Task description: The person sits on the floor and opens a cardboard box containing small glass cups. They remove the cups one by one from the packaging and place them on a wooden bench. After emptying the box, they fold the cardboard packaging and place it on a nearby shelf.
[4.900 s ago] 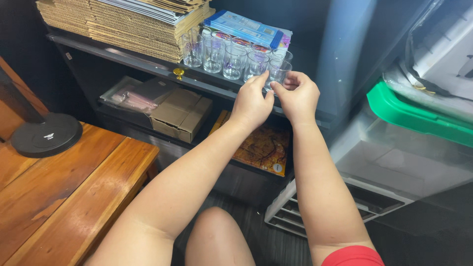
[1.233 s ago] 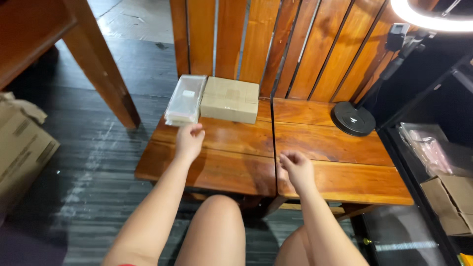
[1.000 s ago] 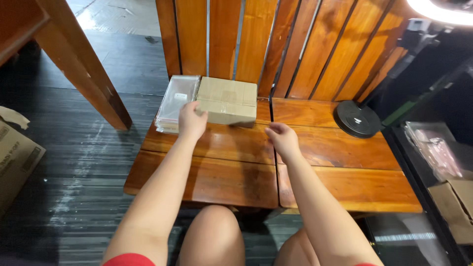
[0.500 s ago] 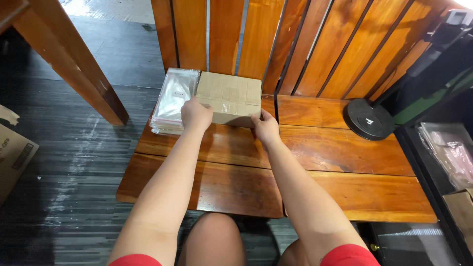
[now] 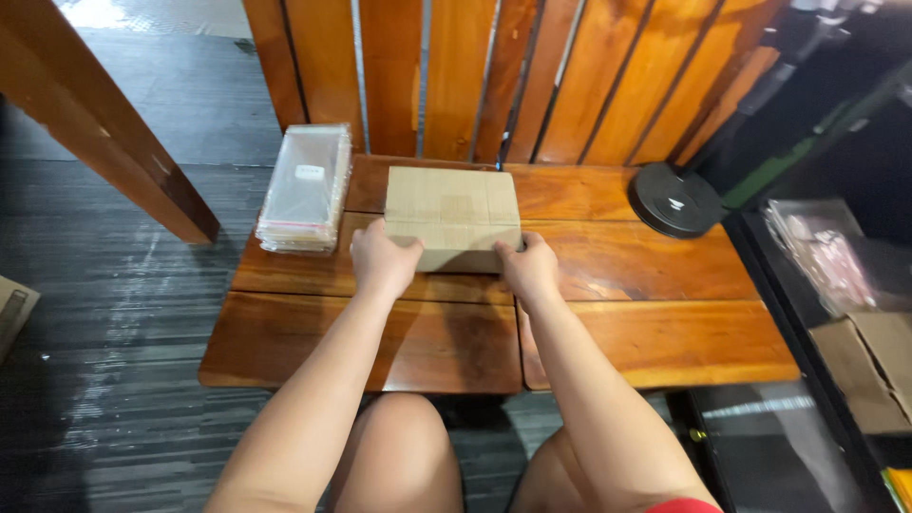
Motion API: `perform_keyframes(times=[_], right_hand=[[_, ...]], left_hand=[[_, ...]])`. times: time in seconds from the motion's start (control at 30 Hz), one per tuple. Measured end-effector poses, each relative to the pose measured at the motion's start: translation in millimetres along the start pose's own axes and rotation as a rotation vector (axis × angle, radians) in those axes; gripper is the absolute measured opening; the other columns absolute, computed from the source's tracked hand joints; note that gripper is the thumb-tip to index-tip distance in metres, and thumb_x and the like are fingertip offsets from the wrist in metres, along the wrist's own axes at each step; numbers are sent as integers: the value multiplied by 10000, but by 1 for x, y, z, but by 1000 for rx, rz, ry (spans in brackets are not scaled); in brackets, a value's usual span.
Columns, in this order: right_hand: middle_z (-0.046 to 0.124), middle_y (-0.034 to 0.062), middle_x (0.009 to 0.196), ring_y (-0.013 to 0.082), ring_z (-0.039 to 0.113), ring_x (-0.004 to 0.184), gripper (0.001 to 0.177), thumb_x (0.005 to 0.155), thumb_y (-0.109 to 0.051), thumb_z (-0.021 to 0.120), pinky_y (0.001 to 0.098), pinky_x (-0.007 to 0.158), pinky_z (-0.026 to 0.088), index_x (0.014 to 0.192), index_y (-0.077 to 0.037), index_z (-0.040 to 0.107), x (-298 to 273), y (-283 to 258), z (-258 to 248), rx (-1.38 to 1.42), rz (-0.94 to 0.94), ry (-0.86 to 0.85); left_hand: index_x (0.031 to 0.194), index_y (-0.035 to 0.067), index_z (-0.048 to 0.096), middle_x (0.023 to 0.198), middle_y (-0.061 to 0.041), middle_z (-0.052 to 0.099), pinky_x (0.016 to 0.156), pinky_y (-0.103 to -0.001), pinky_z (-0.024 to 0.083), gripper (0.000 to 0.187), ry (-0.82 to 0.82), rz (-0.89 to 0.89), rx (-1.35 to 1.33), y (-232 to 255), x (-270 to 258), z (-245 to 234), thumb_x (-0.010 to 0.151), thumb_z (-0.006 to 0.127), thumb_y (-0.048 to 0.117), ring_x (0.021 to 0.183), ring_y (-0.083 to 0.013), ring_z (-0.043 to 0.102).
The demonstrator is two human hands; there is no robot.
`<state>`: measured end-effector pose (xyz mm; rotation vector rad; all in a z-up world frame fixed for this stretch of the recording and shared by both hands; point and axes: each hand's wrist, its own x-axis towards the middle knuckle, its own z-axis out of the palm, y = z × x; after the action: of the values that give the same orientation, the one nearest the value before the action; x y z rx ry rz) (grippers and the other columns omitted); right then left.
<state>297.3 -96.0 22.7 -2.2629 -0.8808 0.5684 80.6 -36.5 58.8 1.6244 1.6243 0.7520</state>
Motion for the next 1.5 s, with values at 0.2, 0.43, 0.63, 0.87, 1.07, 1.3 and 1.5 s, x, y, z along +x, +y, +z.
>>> perform_keyframes(times=[0.2, 0.43, 0.63, 0.87, 1.07, 1.3, 1.5], right_hand=[[742, 243, 1142, 409, 684, 1170, 554, 845, -323, 834, 485, 956, 562, 1287, -14, 709, -47, 57, -48, 185, -41, 132], [732, 262, 1173, 417, 663, 1197, 482, 909, -286, 783, 529, 980, 543, 1291, -2, 701, -87, 110, -96, 222, -37, 150], [697, 255, 1260, 403, 660, 1199, 476, 985, -201, 703, 502, 938, 575, 1396, 22, 613, -131, 121, -127, 481, 41, 84], [701, 259, 1237, 356, 697, 1117, 421, 1008, -192, 682, 466, 900, 597, 1371, 15, 635, -132, 145, -142, 527, 60, 104], [728, 170, 1164, 201, 685, 958, 420, 974, -142, 707, 354, 805, 633, 1378, -46, 645, -126, 168, -152, 576, 42, 142], [731, 140, 1188, 207, 717, 1013, 377, 972, -178, 737, 357, 735, 640, 1336, -114, 660, -116, 165, -151, 549, -1, 174], [663, 149, 1359, 252, 671, 1196, 407, 1005, -122, 681, 354, 750, 652, 1408, -114, 619, -112, 160, -157, 501, -21, 111]], left_hand=[[1460, -46, 528, 1327, -228, 533, 1050, -480, 533, 736, -110, 48, -36, 6, -67, 16, 841, 808, 236, 1308, -409, 546], [1444, 2, 571, 1362, -223, 562, 1123, -504, 483, 692, -191, 97, -81, 7, -124, 38, 844, 807, 255, 1329, -429, 557], [1388, 103, 658, 1218, -125, 652, 976, -373, 572, 578, -159, 129, -159, -13, -138, 64, 851, 821, 242, 1146, -281, 695], [1385, 110, 656, 1256, -151, 644, 992, -394, 582, 547, -167, 175, -270, -10, -155, 84, 876, 830, 213, 1166, -302, 694], [1371, 129, 669, 1228, -132, 669, 956, -387, 595, 549, -190, 201, -266, -9, -158, 96, 862, 844, 240, 1136, -296, 712], [1339, 218, 669, 1182, -41, 741, 866, -320, 613, 606, -221, 115, -234, -23, -119, 100, 785, 876, 350, 1018, -172, 750], [1461, 85, 555, 1342, -219, 606, 1013, -435, 564, 698, -258, 416, -363, -8, -79, 103, 834, 849, 171, 1249, -386, 638]])
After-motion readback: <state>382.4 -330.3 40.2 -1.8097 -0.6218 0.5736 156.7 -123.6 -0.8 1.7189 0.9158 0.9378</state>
